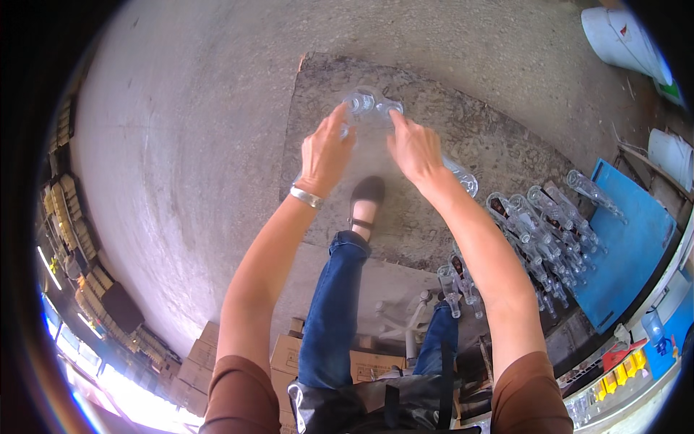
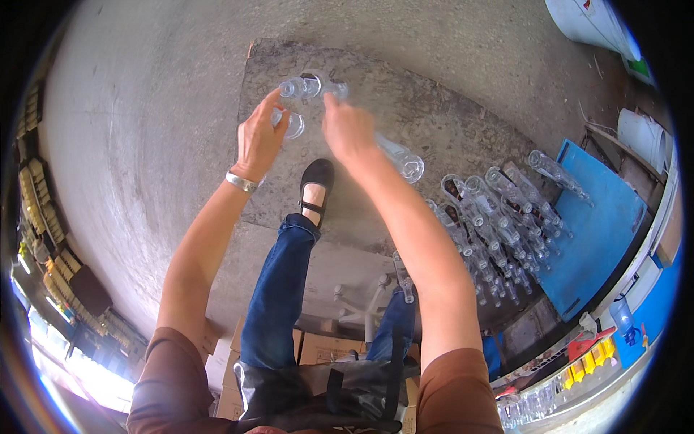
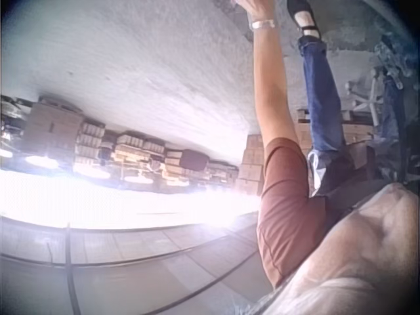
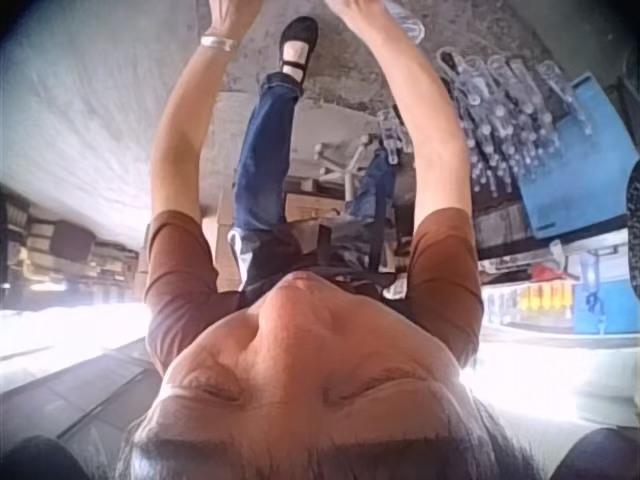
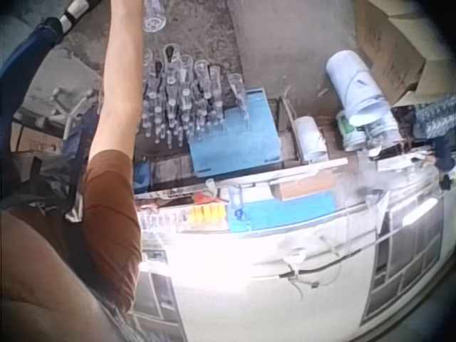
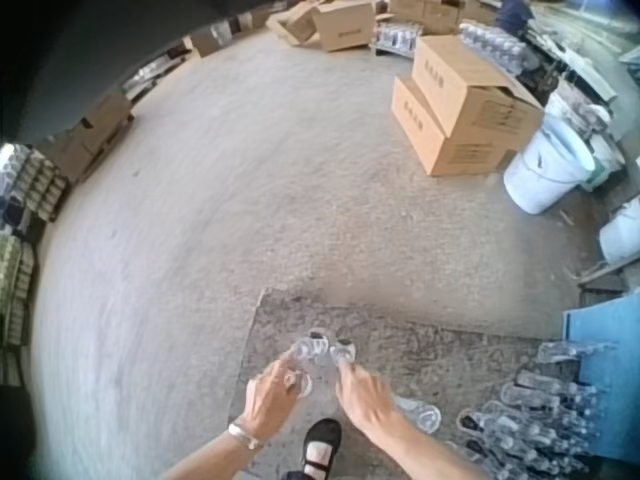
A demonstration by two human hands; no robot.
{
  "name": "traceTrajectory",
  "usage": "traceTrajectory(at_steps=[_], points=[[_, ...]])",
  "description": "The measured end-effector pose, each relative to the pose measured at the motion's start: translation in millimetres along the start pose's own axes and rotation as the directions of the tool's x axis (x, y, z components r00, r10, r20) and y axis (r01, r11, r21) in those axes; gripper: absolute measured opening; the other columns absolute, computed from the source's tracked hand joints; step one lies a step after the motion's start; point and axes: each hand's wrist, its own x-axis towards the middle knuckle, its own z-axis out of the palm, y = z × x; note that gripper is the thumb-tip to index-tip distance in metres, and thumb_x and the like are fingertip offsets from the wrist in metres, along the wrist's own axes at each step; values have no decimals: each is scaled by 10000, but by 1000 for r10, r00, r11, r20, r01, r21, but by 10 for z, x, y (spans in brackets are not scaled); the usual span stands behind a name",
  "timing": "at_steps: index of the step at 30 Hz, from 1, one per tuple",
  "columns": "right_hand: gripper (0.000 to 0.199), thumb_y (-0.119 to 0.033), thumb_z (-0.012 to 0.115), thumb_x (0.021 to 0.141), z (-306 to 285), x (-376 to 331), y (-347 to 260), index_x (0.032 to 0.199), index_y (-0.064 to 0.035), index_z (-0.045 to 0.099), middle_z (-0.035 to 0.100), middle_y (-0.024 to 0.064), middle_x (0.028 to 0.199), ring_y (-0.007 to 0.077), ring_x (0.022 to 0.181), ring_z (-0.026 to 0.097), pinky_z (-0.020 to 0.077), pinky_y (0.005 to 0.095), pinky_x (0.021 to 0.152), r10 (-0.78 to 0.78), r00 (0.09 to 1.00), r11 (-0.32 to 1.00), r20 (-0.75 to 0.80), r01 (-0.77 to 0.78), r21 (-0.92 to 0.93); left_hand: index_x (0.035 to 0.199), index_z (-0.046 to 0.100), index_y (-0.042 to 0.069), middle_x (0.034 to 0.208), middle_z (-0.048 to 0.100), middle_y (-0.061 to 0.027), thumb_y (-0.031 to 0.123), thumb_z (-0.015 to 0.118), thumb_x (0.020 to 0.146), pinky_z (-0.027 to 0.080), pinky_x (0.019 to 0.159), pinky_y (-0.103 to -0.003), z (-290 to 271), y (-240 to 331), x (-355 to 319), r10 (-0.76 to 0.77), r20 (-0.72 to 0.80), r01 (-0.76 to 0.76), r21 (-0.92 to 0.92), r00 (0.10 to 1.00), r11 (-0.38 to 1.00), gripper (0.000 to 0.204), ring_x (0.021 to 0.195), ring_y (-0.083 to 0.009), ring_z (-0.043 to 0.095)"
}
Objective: The person picks up clear plastic bottles from the floor and places them into a cardboard box with internal dividers. The person repeatedly moves between the floor and the box, handling bottles one at a time or in small groups.
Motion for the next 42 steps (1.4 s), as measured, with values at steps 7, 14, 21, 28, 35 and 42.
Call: traceTrajectory(at_steps=[7,14,21,28,35,42], points=[[95,-119,693,824,-246,-259,142,893,-64,659,700,105,911,324,747,685,555,402,648,-113,954,984,-278,145,100,1044,654,97,1011,691,-127,181,676,875,543,746,-407,-76,-422,93,-132,-201,127,-37,971,991,190,855,-331,679],[87,-105,716,821,-115,-52,577,868,-66,654,703,83,911,304,786,683,554,375,659,-72,893,982,-445,142,125,1031,655,73,988,697,-123,192,694,882,548,721,-387,172,-571,270,-87,-258,76,-50,962,996,195,812,-315,686],[164,-186,726,818,16,58,564,903,-63,658,677,77,978,300,770,675,546,396,640,-50,884,977,-464,140,161,1238,626,96,1160,662,-114,224,740,867,535,661,-320,210,-555,232,-60,-320,70,20,945,997,409,669,-172,648],[215,-236,725,864,-318,-355,290,929,-45,651,669,127,969,231,728,670,515,340,575,149,841,929,-520,61,365,1298,596,89,1327,556,-129,113,732,856,544,625,-283,102,-201,-169,-36,-377,0,-94,925,996,463,629,-149,636],[98,-156,711,877,238,-341,-82,871,-71,663,700,97,767,217,639,674,523,312,577,68,918,794,-392,188,578,1090,689,74,1130,623,-66,7,663,887,519,652,-267,490,-118,-41,47,-394,-112,-144,918,983,216,744,-140,619],[218,-263,693,890,701,-106,-252,793,-89,604,631,85,659,281,578,621,484,384,514,-55,902,702,-429,340,626,1042,681,63,1079,616,-88,-35,651,877,529,698,-312,666,-151,-61,-49,-424,-28,-173,904,985,195,868,-207,631]])
